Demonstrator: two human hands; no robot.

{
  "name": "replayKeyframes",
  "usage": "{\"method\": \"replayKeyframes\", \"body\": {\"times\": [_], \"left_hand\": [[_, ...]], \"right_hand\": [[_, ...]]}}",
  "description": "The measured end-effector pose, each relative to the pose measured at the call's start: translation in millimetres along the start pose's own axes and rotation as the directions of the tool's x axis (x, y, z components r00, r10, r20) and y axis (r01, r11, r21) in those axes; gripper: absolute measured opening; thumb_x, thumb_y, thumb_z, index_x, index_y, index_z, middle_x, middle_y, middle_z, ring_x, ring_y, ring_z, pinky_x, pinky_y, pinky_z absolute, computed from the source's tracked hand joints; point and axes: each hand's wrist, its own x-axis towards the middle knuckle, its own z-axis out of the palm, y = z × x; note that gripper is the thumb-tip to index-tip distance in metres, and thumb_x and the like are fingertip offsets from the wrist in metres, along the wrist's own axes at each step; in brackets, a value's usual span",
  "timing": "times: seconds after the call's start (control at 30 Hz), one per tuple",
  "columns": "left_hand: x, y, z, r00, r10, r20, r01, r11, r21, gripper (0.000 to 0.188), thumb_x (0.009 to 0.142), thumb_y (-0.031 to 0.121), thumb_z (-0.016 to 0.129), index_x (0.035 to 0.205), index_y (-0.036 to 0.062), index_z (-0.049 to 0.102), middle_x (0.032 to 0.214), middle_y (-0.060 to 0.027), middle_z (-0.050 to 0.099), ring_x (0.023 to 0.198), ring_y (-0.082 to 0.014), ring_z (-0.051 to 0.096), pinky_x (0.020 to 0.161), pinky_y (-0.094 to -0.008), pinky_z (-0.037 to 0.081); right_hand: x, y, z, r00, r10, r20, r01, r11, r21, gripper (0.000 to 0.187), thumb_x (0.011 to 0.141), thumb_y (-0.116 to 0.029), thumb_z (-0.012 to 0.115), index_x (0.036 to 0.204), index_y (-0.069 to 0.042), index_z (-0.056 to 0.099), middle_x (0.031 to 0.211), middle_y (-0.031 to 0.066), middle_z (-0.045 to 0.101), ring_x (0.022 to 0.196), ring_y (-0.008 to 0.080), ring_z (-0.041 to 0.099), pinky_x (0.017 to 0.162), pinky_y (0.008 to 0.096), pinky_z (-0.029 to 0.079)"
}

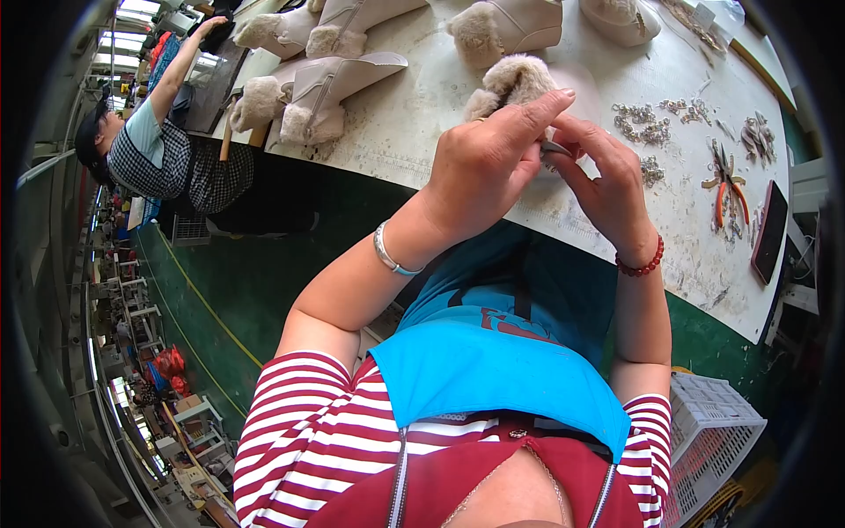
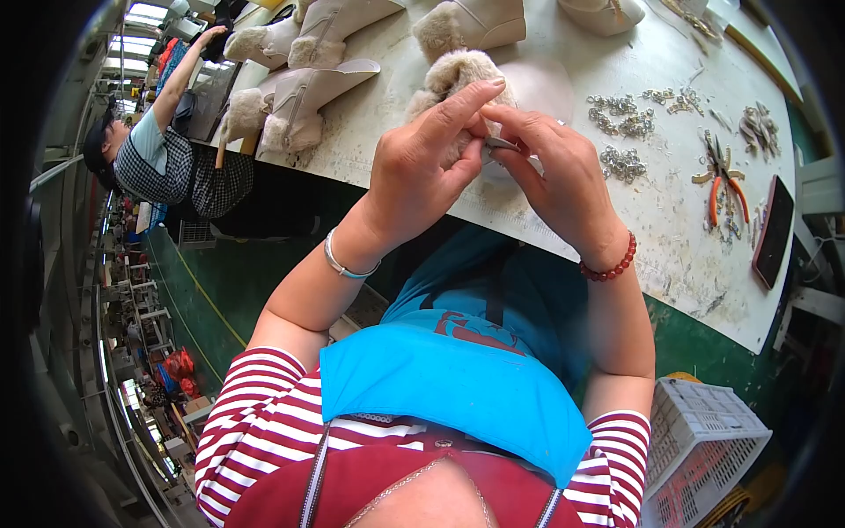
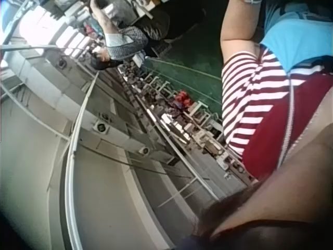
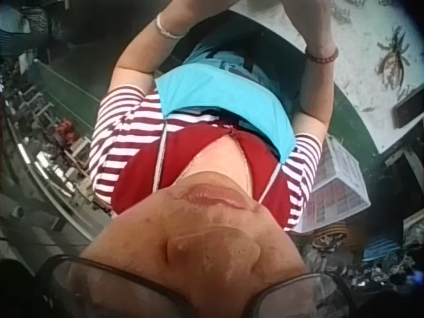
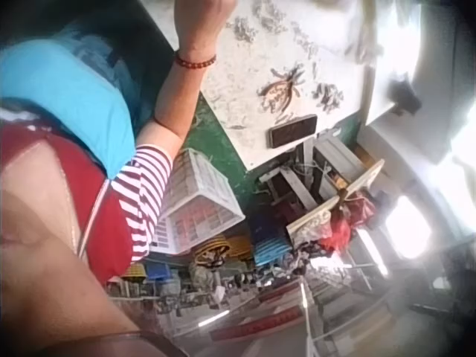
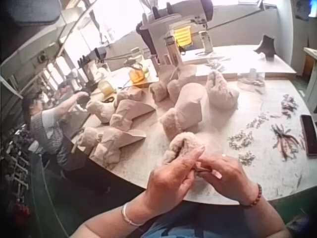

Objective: Attaching decorative metal pieces and labels to the fur-lined shafts of boots in a factory setting.

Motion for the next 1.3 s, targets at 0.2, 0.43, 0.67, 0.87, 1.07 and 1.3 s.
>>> {"method": "replayKeyframes", "body": {"times": [0.2, 0.43, 0.67, 0.87, 1.07, 1.3], "left_hand": [[1.6, -1.0, 0.0, 0.998, -0.054, 0.02, 0.055, 0.997, -0.059, 0.064, 0.08, -0.008, 0.067, 0.139, 0.0142, 0.056, 0.089, -0.0084, 0.068, 0.08, -0.0205, 0.07, 0.075, -0.0321, 0.059], [6.9, -3.1, -7.3, 0.986, -0.118, 0.119, 0.13, 0.986, -0.105, 0.068, 0.08, -0.009, 0.067, 0.142, 0.0147, 0.053, 0.085, -0.0064, 0.065, 0.08, -0.0186, 0.066, 0.079, -0.0314, 0.056], [1.2, -4.7, -9.4, 0.981, -0.16, 0.108, 0.178, 0.966, -0.185, 0.069, 0.082, -0.009, 0.067, 0.144, 0.0137, 0.05, 0.088, -0.007, 0.069, 0.082, -0.016, 0.068, 0.08, -0.0287, 0.055], [2.7, -2.2, -13.8, 0.969, -0.232, 0.078, 0.241, 0.963, -0.125, 0.069, 0.082, -0.005, 0.069, 0.144, 0.0119, 0.045, 0.087, -0.0071, 0.072, 0.084, -0.0169, 0.071, 0.08, -0.0296, 0.055], [4.1, -5.4, -13.9, 0.957, -0.283, 0.069, 0.291, 0.944, -0.158, 0.065, 0.081, -0.003, 0.069, 0.14, 0.0092, 0.043, 0.085, -0.0069, 0.071, 0.081, -0.0171, 0.07, 0.077, -0.029, 0.055], [2.4, -4.1, -9.1, 0.971, -0.237, 0.011, 0.237, 0.971, -0.018, 0.044, 0.081, 0.002, 0.068, 0.123, 0.0112, 0.061, 0.083, -0.0056, 0.069, 0.071, -0.0202, 0.068, 0.067, -0.031, 0.055]], "right_hand": [[3.6, 2.0, -1.5, 0.999, 0.04, 0.015, -0.041, 0.998, 0.047, 0.046, 0.082, 0.003, 0.072, 0.126, -0.007, 0.065, 0.096, 0.011, 0.07, 0.077, 0.0212, 0.066, 0.073, 0.0312, 0.055], [9.2, 0.4, 2.5, 0.997, 0.07, 0.037, -0.073, 0.992, 0.106, 0.045, 0.082, 0.005, 0.07, 0.125, -0.006, 0.065, 0.093, 0.0104, 0.07, 0.076, 0.0206, 0.066, 0.074, 0.031, 0.055], [12.1, 3.2, -0.5, 0.997, 0.076, 0.016, -0.077, 0.989, 0.129, 0.019, 0.091, 0.0, 0.064, 0.108, -0.002, 0.073, 0.088, 0.0118, 0.071, 0.073, 0.0221, 0.068, 0.069, 0.031, 0.055], [20.1, -2.0, -10.8, 0.984, -0.135, 0.115, 0.156, 0.968, -0.196, 0.018, 0.086, -0.006, 0.07, 0.104, -0.006, 0.071, 0.085, 0.0106, 0.07, 0.07, 0.0289, 0.067, 0.063, 0.0363, 0.054], [28.1, -1.5, -12.6, 0.961, -0.198, 0.196, 0.25, 0.921, -0.299, 0.017, 0.082, -0.009, 0.072, 0.098, -0.009, 0.068, 0.083, 0.0082, 0.068, 0.067, 0.0282, 0.065, 0.061, 0.0366, 0.053], [11.2, 3.3, -3.2, 0.909, -0.394, 0.134, 0.403, 0.751, -0.522, 0.024, 0.077, -0.009, 0.074, 0.099, -0.008, 0.066, 0.091, 0.0037, 0.065, 0.07, 0.021, 0.064, 0.062, 0.0334, 0.053]]}}
